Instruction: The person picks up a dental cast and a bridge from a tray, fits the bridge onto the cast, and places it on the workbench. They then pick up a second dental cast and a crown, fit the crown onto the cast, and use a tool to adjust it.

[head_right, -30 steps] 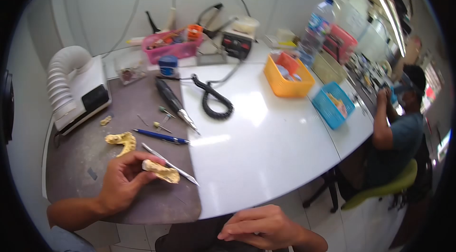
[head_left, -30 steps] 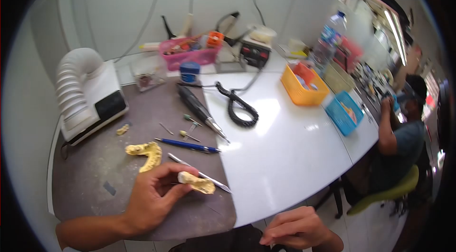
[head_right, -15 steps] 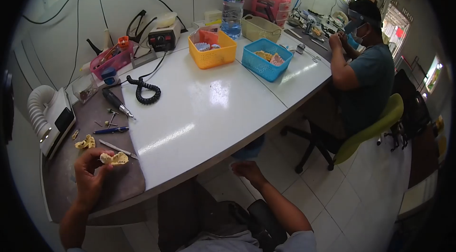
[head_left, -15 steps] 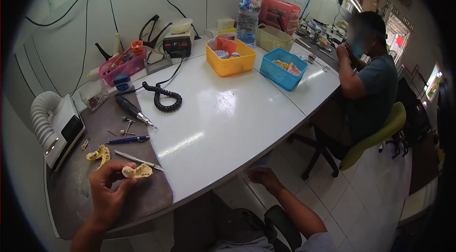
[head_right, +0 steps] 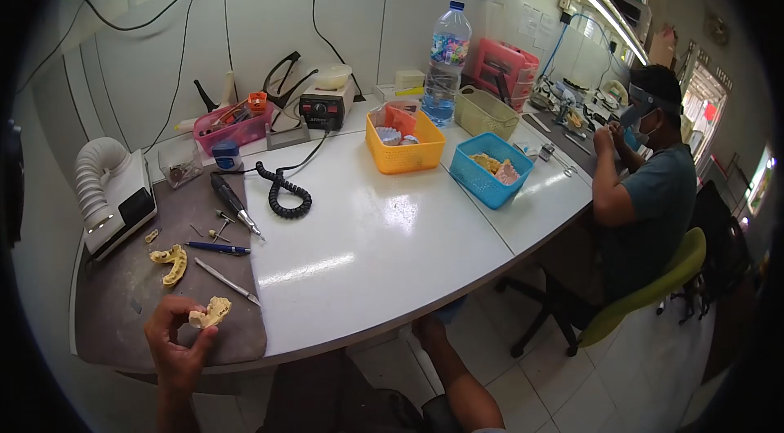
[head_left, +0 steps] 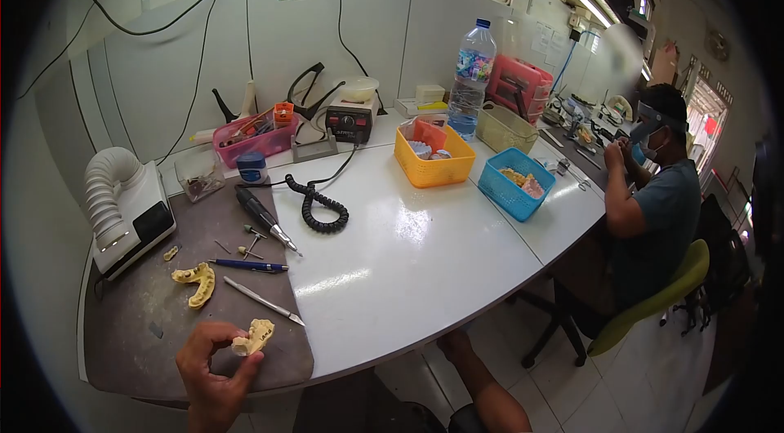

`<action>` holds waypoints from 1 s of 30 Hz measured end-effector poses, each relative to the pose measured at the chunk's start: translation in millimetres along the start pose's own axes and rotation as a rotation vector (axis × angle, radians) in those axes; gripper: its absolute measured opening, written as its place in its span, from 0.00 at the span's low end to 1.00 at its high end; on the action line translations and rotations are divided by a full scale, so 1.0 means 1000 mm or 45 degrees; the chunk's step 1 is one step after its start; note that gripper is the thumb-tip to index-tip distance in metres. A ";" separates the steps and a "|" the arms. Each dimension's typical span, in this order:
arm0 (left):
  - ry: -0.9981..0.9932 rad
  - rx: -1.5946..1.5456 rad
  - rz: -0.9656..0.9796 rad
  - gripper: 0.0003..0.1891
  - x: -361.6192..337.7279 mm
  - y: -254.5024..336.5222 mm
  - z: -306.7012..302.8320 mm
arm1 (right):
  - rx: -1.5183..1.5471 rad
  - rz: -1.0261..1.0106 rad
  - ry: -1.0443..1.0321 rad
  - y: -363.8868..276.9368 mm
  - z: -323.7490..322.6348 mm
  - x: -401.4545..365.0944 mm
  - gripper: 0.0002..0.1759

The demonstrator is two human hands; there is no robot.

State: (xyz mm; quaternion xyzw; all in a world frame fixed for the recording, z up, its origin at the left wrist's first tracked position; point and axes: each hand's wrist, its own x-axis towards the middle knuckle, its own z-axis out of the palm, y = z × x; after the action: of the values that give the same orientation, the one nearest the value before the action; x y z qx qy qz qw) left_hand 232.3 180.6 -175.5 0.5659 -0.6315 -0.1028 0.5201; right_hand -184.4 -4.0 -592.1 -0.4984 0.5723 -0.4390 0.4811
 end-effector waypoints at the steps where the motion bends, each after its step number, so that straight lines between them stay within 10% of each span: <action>1: 0.015 -0.046 -0.065 0.13 0.001 0.000 0.001 | -0.320 0.061 -0.218 -0.051 0.004 -0.028 0.22; 4: 0.094 -0.148 -0.215 0.12 0.003 0.003 0.005 | -0.273 0.318 -0.432 -0.180 0.033 -0.077 0.14; 10: 0.108 -0.314 -0.278 0.13 0.001 -0.007 0.000 | -0.859 -0.002 -1.475 -0.349 0.043 -0.148 0.11; 17: 0.122 -0.377 -0.279 0.13 0.001 -0.009 -0.006 | -0.648 -1.315 -1.119 -0.472 0.073 -0.164 0.09; 23: -0.045 -0.401 -0.167 0.14 0.002 -0.006 -0.015 | -0.796 -1.201 -1.173 -0.498 0.160 -0.132 0.25; 30: -0.151 -0.236 -0.199 0.15 -0.005 -0.011 -0.038 | -0.705 -1.190 -1.283 -0.496 0.194 -0.125 0.14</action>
State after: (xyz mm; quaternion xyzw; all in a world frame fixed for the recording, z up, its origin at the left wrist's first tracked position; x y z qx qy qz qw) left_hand 267.2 198.3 -169.1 0.5558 -0.6027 -0.2343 0.5224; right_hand 85.7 57.2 -120.3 -0.9342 0.1001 -0.1558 0.3049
